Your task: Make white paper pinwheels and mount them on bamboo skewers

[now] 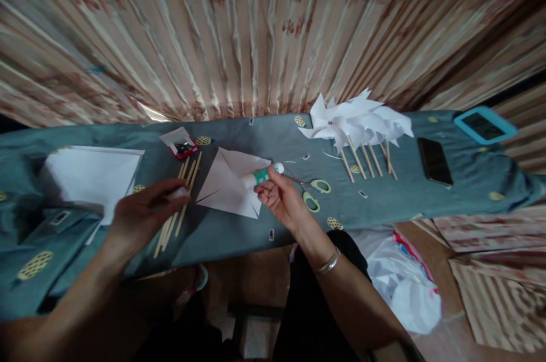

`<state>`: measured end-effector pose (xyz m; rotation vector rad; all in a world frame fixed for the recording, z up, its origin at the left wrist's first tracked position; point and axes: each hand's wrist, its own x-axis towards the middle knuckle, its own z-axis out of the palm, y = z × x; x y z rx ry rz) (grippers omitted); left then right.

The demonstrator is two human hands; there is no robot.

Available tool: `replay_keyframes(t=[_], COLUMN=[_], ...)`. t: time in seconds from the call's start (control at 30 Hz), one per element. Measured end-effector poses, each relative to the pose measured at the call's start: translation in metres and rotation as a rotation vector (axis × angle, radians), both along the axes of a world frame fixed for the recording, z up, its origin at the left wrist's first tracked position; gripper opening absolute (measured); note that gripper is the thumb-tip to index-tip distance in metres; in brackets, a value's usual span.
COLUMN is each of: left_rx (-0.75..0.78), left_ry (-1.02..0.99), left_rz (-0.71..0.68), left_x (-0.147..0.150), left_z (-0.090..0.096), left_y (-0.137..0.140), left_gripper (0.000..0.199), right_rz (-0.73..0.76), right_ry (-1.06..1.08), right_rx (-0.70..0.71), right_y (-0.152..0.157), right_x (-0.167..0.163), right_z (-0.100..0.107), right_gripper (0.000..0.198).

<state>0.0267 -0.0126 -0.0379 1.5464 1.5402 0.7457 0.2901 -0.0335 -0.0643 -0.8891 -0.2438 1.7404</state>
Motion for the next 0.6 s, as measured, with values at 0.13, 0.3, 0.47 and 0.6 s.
replay_keyframes(t=[0.13, 0.3, 0.47, 0.6], left_rx=[0.196, 0.315, 0.392, 0.509], left_ry=[0.292, 0.456, 0.465, 0.467], left_rz=[0.021, -0.107, -0.161, -0.161], left_x=[-0.031, -0.046, -0.046, -0.032], left_z=[-0.017, -0.038, -0.038, -0.027], left_y=[0.017, 0.018, 0.016, 0.014], left_gripper=[0.025, 0.026, 0.036, 0.041], right_rz=[0.048, 0.069, 0.102, 0.054], right_ry=[0.119, 0.144, -0.064, -0.250], right_rx=[-0.054, -0.066, 0.038, 0.131], right_y=[0.003, 0.002, 0.003, 0.007], right_x=[0.006, 0.005, 0.006, 0.006], right_z=[0.001, -0.003, -0.009, -0.012], right_gripper=[0.024, 0.025, 0.029, 0.030])
